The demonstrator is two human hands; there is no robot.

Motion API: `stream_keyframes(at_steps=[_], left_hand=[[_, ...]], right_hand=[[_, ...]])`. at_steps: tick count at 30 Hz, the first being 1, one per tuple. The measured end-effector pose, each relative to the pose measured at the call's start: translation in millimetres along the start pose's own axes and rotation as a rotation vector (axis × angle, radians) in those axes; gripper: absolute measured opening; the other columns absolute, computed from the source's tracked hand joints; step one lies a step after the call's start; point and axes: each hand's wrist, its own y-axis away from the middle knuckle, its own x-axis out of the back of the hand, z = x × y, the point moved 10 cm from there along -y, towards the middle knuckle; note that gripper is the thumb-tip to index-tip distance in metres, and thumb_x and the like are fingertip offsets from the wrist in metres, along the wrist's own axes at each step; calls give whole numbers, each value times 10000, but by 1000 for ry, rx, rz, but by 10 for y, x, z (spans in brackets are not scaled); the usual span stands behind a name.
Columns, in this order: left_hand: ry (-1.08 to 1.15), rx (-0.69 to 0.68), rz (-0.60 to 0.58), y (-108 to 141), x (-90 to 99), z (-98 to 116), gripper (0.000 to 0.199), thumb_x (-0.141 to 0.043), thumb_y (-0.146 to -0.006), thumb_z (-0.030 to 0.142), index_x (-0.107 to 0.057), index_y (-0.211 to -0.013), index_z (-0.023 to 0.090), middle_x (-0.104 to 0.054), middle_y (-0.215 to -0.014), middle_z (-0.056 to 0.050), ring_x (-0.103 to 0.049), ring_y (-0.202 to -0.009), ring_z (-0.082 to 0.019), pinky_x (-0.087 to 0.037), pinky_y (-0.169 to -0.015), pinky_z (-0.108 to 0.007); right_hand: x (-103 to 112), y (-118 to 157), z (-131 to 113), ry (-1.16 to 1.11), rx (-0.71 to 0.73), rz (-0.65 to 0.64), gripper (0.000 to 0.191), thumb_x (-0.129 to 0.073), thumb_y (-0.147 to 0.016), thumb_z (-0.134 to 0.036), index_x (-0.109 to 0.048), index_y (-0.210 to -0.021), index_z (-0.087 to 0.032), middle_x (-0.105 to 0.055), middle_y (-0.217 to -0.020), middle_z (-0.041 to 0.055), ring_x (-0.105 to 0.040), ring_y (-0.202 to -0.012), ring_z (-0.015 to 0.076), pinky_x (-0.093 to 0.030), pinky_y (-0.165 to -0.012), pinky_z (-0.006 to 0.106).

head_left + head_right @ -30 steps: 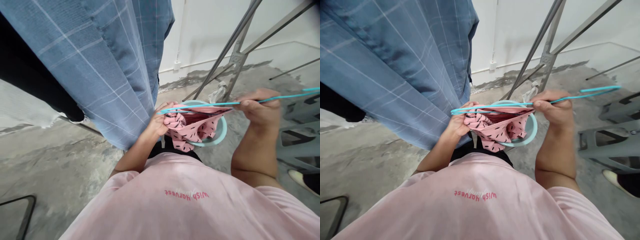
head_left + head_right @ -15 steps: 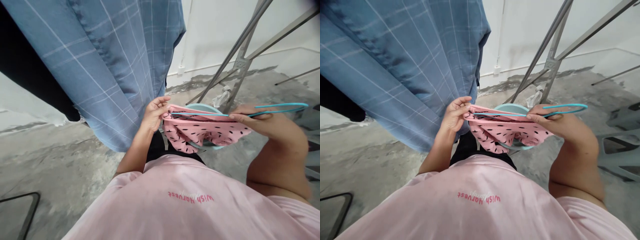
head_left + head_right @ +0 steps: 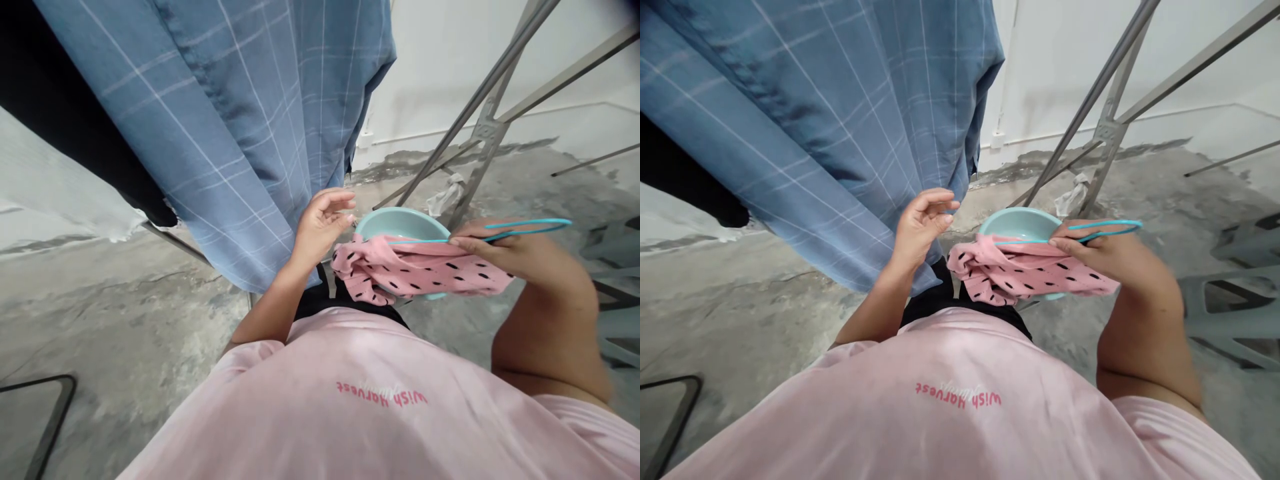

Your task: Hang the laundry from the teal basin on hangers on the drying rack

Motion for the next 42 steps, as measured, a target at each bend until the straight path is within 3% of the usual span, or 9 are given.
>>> stream_keyframes(at_steps=[4, 7, 12, 16, 23, 26, 31, 36, 42], left_hand=[[-291, -50, -56, 10, -1, -23, 246, -723, -786, 249, -710, -1032, 252, -608, -1240, -61, -533, -1236, -223, -452, -955, -257], [-423, -48, -49, 20, 27, -305, 383, -724, -781, 260, -655, -1159, 251, -570, -1299, -80, -544, -1200, -226, -453, -953, -273], [-540, 4, -77, 17, -2, -981, 663, -781, -699, 217, -542, -1318, 213, -541, -1368, -126, -552, -1189, -254, -441, -1025, -349], [-629, 72, -83, -85, 70, -1305, 208, -623, -785, 152, -669, -988, 142, -698, -1021, -79, -629, -986, -234, -472, -954, -365], [-387, -137, 213, -212, 438, -780, 206, -448, -898, 183, -646, -953, 197, -712, -983, -28, -650, -952, -163, -490, -908, -282], [-531, -195, 159, -226, 388, -627, 205, -456, -928, 213, -656, -973, 208, -711, -1018, -34, -641, -989, -170, -479, -937, -292], [-722, -98, 62, -278, 400, -890, 300, -500, -828, 58, -667, -1043, 185, -694, -1106, -65, -612, -1096, -202, -443, -1011, -351], [-835, -80, 46, -209, 327, -967, 470, -690, -744, 108, -615, -1199, 197, -620, -1229, -95, -584, -1118, -225, -462, -1002, -382], [-1050, -245, -118, -21, -141, -622, 618, -753, -773, 273, -536, -1349, 213, -530, -1389, -119, -449, -1319, -283, -331, -1129, -448]], right_hand=[[338, 103, 73, -4, 38, 348, 326, -661, -782, -521, -725, -753, -203, -697, -791, 33, -640, -761, 166, -478, -680, 265], [586, 239, 127, 34, 26, 591, 206, -694, -770, -401, -735, -745, -200, -692, -750, 30, -640, -740, 160, -456, -664, 261], [639, 305, 119, -22, 27, 642, 151, -708, -754, -344, -739, -745, -196, -694, -742, 26, -640, -720, 157, -457, -652, 256], [622, 318, 153, -1, 7, 609, 176, -710, -753, -377, -734, -760, -203, -690, -745, 18, -631, -718, 157, -448, -637, 249], [95, 10, 368, 152, 16, 51, 384, -577, -837, -514, -701, -737, -164, -665, -713, 43, -577, -651, 147, -429, -620, 266], [247, 42, 352, 108, 11, 234, 322, -605, -821, -474, -714, -771, -174, -685, -759, 41, -612, -702, 155, -445, -647, 262], [608, 312, 313, 7, -49, 621, 192, -708, -755, -389, -744, -761, -201, -697, -750, 21, -647, -740, 165, -452, -662, 257], [617, 339, 362, -23, -59, 652, 132, -717, -741, -333, -753, -756, -207, -708, -770, 21, -660, -757, 169, -468, -680, 264], [418, 207, 188, -11, -12, 467, 190, -680, -765, -382, -747, -750, -206, -693, -718, 20, -636, -693, 150, -456, -623, 246]])
